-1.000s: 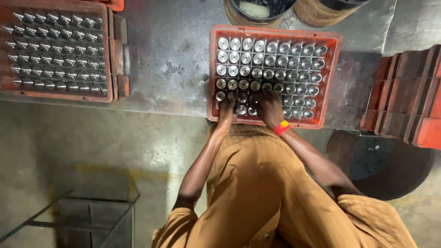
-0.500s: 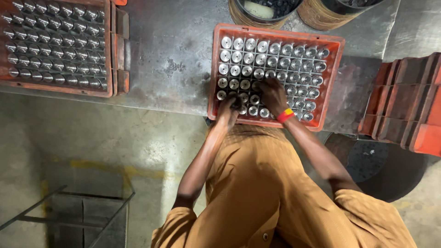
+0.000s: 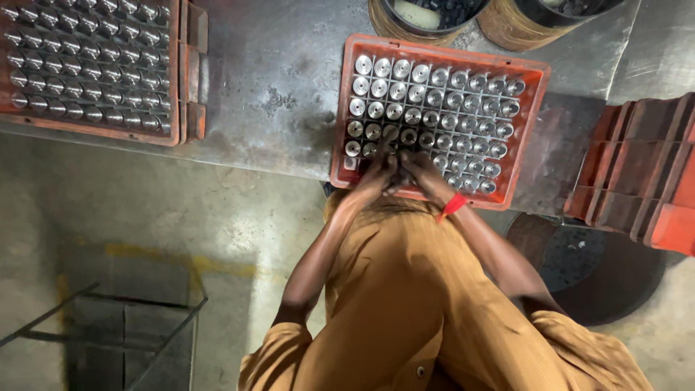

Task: The person picks small cylindrical metal components one at a time from buckets and from a full tray and seats each into the cells of an orange plastic tray on the workbench, filling the grid cell by cell. At the end they lift two finished metal parts out of the tray.

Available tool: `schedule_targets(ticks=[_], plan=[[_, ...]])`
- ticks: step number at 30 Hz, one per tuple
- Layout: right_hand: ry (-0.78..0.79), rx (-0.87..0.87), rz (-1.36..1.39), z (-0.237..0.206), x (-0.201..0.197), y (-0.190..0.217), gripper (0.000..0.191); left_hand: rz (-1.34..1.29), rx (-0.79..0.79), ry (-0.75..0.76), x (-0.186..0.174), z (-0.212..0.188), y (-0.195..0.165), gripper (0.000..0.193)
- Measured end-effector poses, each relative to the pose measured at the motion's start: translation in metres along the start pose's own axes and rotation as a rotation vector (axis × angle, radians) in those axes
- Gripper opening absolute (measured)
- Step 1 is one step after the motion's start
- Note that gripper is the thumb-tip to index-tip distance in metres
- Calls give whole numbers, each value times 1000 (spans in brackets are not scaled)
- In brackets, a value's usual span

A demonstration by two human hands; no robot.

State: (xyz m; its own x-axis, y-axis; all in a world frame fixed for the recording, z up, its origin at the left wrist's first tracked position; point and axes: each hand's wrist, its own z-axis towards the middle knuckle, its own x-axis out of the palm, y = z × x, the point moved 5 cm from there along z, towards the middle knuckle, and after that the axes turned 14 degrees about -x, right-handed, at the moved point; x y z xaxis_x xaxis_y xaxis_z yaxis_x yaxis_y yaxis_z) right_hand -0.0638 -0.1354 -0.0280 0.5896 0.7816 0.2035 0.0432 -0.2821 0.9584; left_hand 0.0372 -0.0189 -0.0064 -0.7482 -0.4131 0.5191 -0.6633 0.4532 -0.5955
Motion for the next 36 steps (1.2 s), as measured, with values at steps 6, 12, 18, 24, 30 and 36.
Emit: schedule_targets(ticks=[6,12,18,24,30,36], plan=[[-77,-125,54,7,-6,-13,18,543,651,-262,-1,15,-23,62],[-176,-355,-768,43,-30,53,20,303,-104,-538,-45,29,25,48],[235,-775,-1426,67,-20,67,26,216,342,-571,-66,26,6,29],[274,-714,-1498,79,-13,48,21,107,242,-551,-66,37,12,22],[281,-751,-1368,97,-15,102,21,263,441,-568,-53,34,-18,17],[51,-654,-1179,255,-61,199,34,128,306,-593,-56,16,-53,17]])
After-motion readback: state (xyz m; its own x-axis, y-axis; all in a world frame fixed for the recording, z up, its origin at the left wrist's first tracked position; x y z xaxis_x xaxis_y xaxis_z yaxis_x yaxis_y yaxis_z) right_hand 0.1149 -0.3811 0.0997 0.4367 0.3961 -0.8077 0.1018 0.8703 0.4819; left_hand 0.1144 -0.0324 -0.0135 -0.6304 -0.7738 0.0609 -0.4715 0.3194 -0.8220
